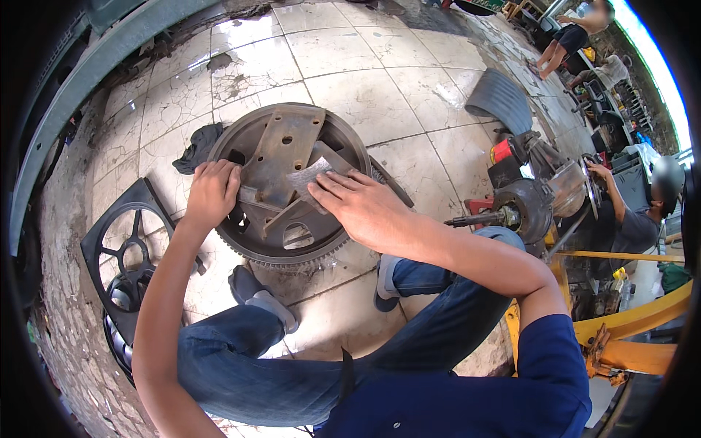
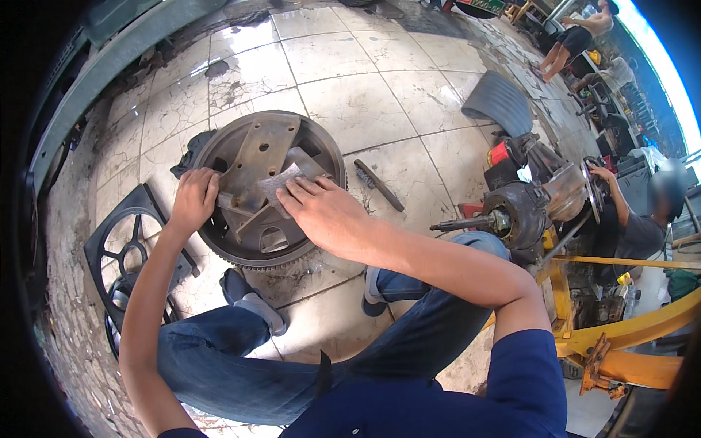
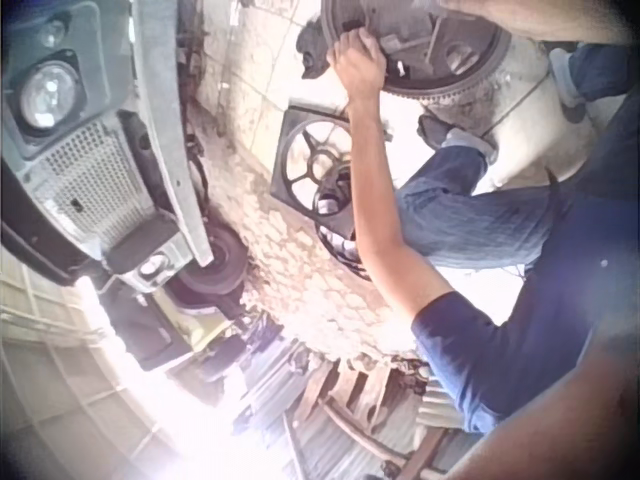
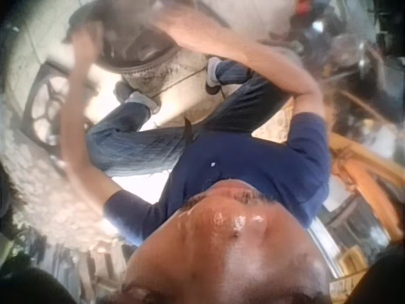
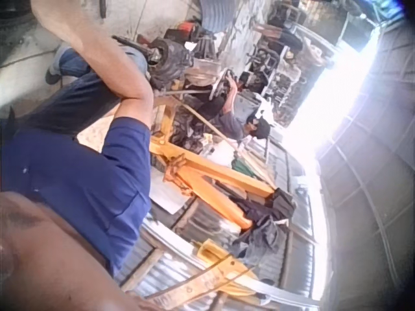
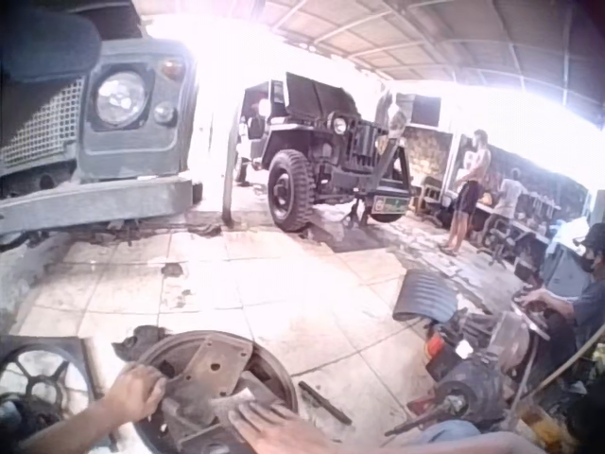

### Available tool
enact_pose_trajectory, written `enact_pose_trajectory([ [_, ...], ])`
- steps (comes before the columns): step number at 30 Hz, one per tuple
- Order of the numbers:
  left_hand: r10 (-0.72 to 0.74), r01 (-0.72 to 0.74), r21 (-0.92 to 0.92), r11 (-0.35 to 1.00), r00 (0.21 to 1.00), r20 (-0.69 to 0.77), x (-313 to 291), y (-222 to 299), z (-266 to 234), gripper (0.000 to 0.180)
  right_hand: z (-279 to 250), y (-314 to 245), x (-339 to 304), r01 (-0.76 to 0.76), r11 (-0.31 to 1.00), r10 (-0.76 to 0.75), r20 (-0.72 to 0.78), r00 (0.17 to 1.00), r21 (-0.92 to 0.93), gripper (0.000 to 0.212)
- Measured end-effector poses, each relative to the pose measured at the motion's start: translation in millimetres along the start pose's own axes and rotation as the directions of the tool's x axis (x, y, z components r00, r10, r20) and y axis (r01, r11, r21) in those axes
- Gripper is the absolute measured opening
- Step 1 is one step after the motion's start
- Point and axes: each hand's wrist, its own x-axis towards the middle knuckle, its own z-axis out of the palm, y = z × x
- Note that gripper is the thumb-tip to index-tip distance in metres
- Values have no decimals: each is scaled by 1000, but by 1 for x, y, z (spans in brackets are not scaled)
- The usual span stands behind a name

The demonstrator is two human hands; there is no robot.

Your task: The person sits on the floor and scrubs a metal automotive part with a sanding pad, rotating the part to clean different surfaces. The person continues scrubbing the same part throughout the clip.

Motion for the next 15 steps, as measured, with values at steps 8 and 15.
enact_pose_trajectory([
  [8, -19, 18, -32, 999, 1000, -12, 2, 2, 0, 20, 3, 0, 5, -57, 996, 59, 27, 998, -69, 57],
  [15, -12, 12, -23, 1000, 1000, -12, 3, 4, -3, 20, 4, -1, 8, -73, 990, 79, 42, 996, -123, 53],
])
